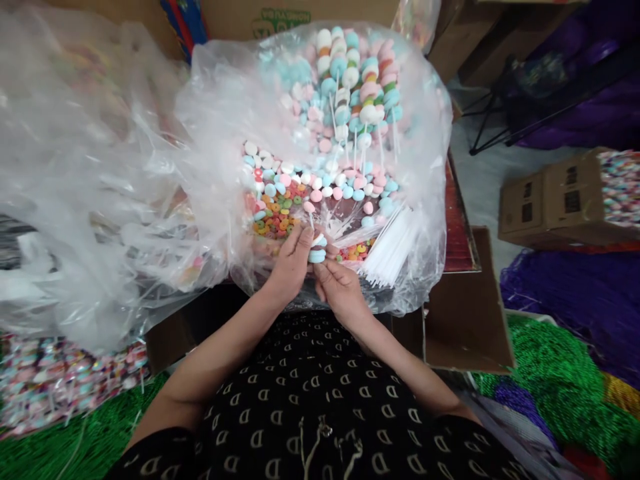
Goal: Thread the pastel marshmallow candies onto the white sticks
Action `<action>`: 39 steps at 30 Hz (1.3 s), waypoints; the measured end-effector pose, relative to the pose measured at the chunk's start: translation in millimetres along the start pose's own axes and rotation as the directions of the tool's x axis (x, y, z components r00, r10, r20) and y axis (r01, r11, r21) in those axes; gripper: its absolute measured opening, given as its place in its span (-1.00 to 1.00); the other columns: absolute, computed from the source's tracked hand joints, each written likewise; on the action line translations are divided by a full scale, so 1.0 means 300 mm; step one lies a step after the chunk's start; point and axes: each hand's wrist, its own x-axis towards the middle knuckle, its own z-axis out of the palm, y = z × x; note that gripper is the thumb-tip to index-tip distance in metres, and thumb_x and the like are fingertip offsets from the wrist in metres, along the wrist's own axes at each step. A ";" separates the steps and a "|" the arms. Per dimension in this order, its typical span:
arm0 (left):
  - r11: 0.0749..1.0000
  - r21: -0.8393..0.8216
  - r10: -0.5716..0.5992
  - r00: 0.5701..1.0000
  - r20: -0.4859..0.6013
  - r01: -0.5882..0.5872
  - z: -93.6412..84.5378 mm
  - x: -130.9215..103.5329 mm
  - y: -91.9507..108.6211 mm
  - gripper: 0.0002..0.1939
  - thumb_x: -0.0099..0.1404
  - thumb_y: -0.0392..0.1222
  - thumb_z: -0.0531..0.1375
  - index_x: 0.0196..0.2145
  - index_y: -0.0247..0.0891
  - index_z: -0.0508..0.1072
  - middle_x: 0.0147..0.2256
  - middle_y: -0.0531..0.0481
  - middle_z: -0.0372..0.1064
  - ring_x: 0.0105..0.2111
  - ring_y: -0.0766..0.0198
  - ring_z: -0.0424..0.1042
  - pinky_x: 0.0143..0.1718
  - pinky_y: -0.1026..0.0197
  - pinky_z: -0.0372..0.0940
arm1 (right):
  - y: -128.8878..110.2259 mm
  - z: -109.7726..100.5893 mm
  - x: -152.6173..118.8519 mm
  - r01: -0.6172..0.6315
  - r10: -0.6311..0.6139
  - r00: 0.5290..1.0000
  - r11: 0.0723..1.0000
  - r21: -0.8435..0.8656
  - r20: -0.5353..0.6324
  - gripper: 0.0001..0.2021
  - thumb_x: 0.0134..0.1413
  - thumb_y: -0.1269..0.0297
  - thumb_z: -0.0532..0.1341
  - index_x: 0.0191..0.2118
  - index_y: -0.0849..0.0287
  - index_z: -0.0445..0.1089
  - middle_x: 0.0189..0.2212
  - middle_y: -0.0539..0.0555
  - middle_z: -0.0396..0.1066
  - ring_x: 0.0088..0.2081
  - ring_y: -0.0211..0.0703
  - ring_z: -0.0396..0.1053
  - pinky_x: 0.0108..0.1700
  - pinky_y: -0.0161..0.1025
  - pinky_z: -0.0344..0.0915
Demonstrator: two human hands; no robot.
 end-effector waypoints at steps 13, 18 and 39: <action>0.133 0.966 0.423 0.894 0.147 -0.222 -0.225 0.334 0.201 -0.88 0.34 -0.23 0.23 -0.21 -0.25 0.58 -0.08 -0.33 0.52 0.09 -0.31 0.40 0.21 -0.34 0.20 | -0.014 -0.093 0.016 0.023 0.004 0.986 0.987 0.161 -0.164 -0.47 0.14 -0.33 0.34 -0.30 0.13 0.45 -0.71 -0.16 0.20 -0.68 -0.34 -0.05 -0.61 -0.32 -0.10; -0.046 0.981 0.317 0.928 0.195 -0.190 -0.224 0.363 0.205 -0.80 0.38 -0.20 0.16 -0.20 -0.29 0.59 -0.10 -0.35 0.52 0.02 -0.30 0.44 0.15 -0.31 0.20 | -0.006 -0.111 0.017 0.029 -0.006 0.986 0.990 0.137 -0.165 -0.49 0.18 -0.31 0.31 -0.32 0.12 0.43 -0.70 -0.16 0.19 -0.67 -0.32 -0.03 -0.60 -0.31 -0.07; 0.978 0.162 0.153 0.980 -0.129 -0.131 -0.183 0.155 0.189 -0.75 0.15 -0.09 0.42 -0.21 -0.20 0.62 -0.34 0.06 0.56 -0.41 0.28 0.51 -0.34 0.23 0.41 | -0.065 -0.023 0.412 0.134 -0.292 0.956 0.329 -0.935 0.034 -0.75 0.50 0.27 0.13 -0.02 0.27 0.53 -0.06 0.28 0.55 -0.10 0.08 0.46 -0.22 -0.16 0.23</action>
